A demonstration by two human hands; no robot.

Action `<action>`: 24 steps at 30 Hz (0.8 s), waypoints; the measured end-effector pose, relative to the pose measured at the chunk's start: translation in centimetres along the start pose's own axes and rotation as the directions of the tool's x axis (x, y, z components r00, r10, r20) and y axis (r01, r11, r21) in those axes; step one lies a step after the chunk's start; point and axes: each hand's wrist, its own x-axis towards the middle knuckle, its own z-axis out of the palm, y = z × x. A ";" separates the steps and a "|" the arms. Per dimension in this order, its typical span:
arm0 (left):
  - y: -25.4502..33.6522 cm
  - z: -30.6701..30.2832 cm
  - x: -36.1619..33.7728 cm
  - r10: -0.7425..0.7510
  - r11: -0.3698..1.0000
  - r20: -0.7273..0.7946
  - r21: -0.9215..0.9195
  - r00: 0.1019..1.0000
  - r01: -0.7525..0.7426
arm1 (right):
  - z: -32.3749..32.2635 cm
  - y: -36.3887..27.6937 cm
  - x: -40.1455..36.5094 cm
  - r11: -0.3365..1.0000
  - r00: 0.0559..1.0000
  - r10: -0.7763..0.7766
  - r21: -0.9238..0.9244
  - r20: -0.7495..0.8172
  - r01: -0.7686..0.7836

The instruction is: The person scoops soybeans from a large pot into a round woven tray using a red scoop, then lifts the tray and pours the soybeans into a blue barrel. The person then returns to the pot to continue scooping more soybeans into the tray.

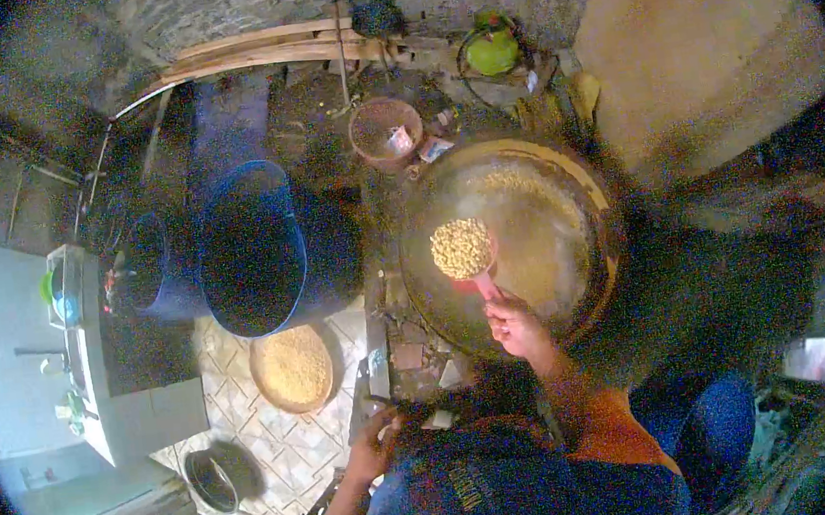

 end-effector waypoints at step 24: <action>-9.2 -4.2 -7.7 -0.035 0.977 -0.261 -0.213 0.965 -0.022 | 12.8 8.9 -0.1 0.890 0.990 0.135 -0.444 0.029 -0.108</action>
